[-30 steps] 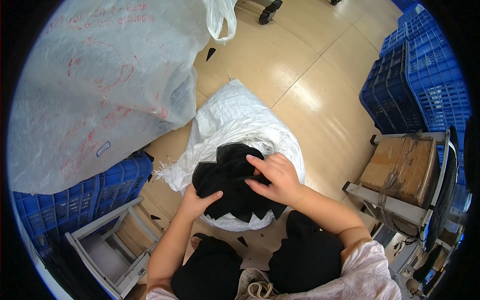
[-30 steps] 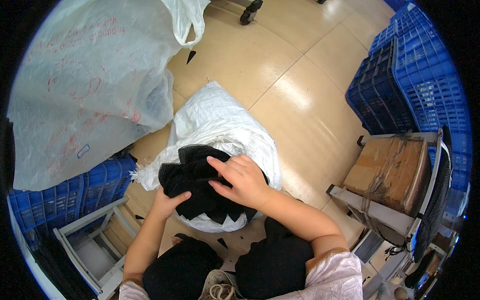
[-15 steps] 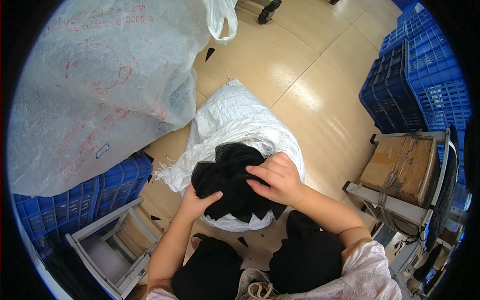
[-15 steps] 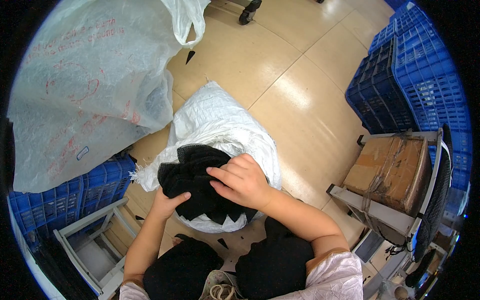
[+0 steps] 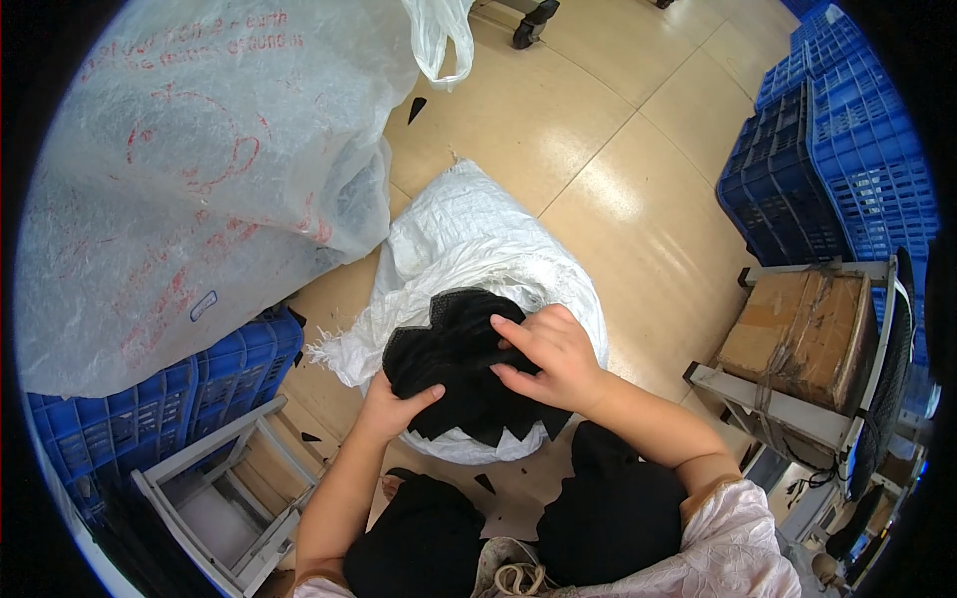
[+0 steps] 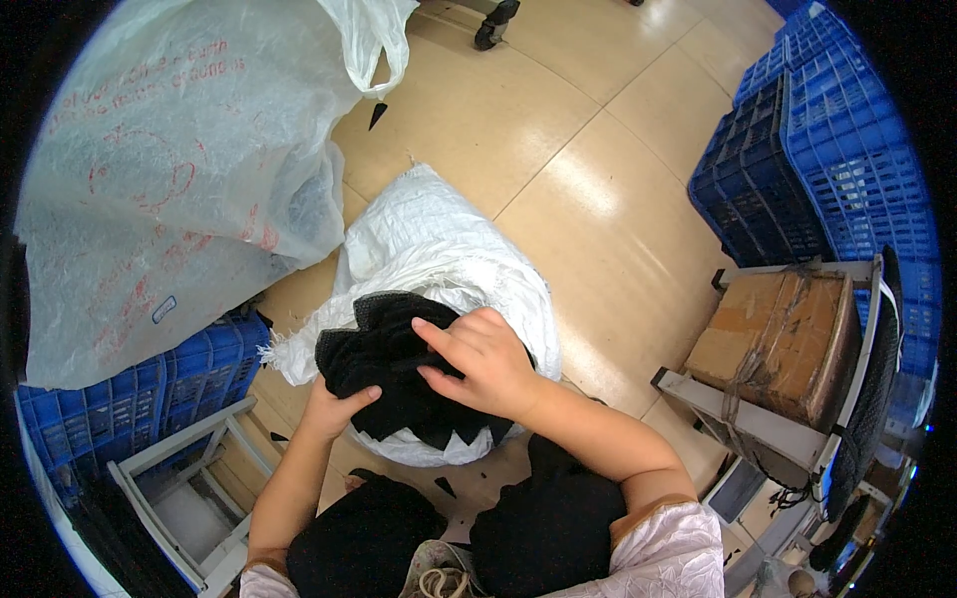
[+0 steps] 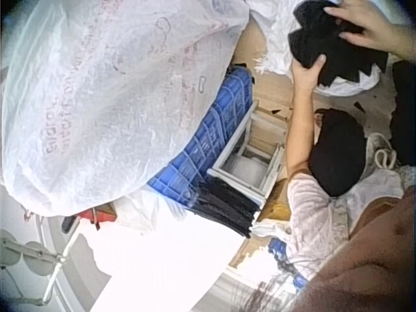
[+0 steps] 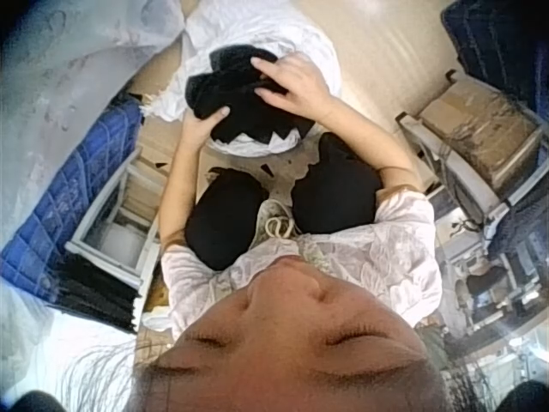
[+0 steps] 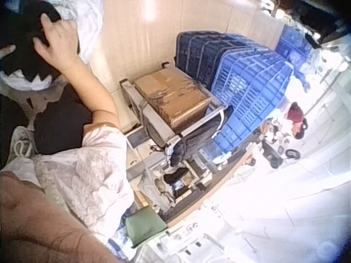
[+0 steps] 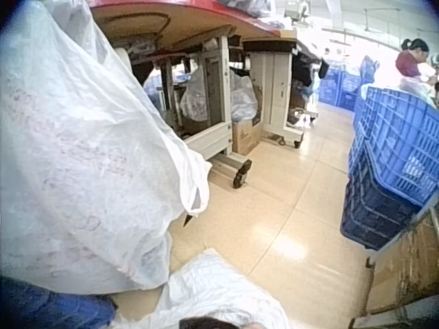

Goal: Sorting and inspecting black fabric shoe upper components from a large sack.

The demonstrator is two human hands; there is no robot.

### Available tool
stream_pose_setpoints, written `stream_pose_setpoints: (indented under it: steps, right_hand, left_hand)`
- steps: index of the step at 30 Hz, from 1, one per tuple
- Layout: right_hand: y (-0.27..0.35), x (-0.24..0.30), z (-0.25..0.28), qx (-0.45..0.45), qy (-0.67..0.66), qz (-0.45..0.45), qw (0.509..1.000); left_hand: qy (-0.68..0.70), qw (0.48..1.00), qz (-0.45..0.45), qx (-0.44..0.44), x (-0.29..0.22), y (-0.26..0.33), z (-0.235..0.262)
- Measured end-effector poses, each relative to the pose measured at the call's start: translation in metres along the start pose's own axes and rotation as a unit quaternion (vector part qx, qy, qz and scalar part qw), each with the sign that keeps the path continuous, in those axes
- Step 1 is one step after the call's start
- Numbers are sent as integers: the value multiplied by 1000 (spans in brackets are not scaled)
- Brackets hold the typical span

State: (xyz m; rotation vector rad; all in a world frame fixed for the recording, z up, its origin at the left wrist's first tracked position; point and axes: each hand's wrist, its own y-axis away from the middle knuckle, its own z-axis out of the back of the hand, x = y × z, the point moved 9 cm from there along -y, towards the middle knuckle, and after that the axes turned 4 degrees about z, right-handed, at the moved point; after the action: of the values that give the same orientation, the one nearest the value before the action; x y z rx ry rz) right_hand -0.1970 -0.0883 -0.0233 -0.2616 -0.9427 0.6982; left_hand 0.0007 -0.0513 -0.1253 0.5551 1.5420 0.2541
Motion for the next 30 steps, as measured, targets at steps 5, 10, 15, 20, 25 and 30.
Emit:
stream_pose_setpoints:
  steps: [5, 10, 15, 20, 25, 30]
  right_hand:
    - [-1, 8, 10, -46, 5, 62, 997]
    - [-3, 3, 5, -30, -50, 14, 998]
    - [-2, -2, -1, 7, -32, -10, 999]
    - [3, 3, 2, -17, -3, 37, 999]
    - [-1, 5, 2, -10, -21, 29, 999]
    - [-1, 3, -2, 18, -23, 7, 1000]
  left_hand:
    - [-2, 1000, 3, -4, 1, -1, 1]
    - [-18, 1000, 0, -1, 0, -1, 1]
    - [-7, 1000, 8, -4, 2, -1, 1]
    - [-15, 1000, 9, -3, 0, -2, 1]
    - [-39, 999, -3, -1, -3, -1, 0]
    - [-30, 1000, -8, -3, -2, -1, 1]
